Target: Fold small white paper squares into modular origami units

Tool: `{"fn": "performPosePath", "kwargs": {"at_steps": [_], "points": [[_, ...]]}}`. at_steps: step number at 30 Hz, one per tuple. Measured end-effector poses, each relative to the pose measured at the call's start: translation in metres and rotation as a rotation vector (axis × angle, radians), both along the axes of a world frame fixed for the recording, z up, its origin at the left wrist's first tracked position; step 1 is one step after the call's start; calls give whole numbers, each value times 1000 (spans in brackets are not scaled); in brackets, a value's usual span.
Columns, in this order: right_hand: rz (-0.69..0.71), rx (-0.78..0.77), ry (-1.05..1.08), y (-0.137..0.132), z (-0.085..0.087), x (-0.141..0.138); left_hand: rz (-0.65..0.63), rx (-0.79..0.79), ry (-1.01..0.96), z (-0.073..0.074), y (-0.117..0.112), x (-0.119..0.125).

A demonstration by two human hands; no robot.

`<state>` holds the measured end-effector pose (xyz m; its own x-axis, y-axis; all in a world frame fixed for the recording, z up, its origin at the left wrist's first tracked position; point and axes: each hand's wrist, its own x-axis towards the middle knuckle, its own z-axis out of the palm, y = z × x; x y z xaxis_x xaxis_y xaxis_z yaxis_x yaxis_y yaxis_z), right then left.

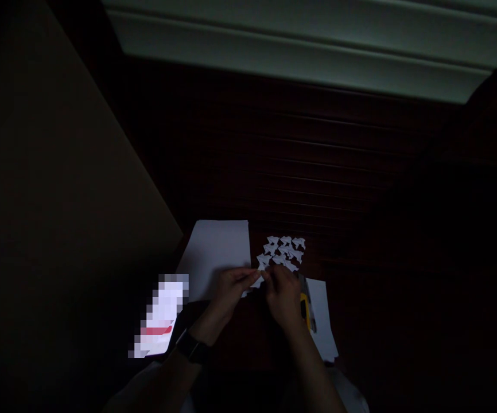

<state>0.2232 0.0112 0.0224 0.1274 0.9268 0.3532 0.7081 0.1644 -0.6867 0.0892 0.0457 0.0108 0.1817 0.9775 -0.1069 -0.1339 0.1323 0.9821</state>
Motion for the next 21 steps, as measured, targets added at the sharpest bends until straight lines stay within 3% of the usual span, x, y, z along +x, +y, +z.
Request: {"fn": "performPosePath", "kwargs": {"at_steps": [8,13,21], "points": [[-36,2,-40,1,-5,-1,11,4,-12,-5,-3,5],[-55,17,-51,2,-7,-1,-9,-72,-56,-11,-1,5],[-50,-13,-46,4,-6,1,-50,-189,-82,-3,-1,-1]]}}
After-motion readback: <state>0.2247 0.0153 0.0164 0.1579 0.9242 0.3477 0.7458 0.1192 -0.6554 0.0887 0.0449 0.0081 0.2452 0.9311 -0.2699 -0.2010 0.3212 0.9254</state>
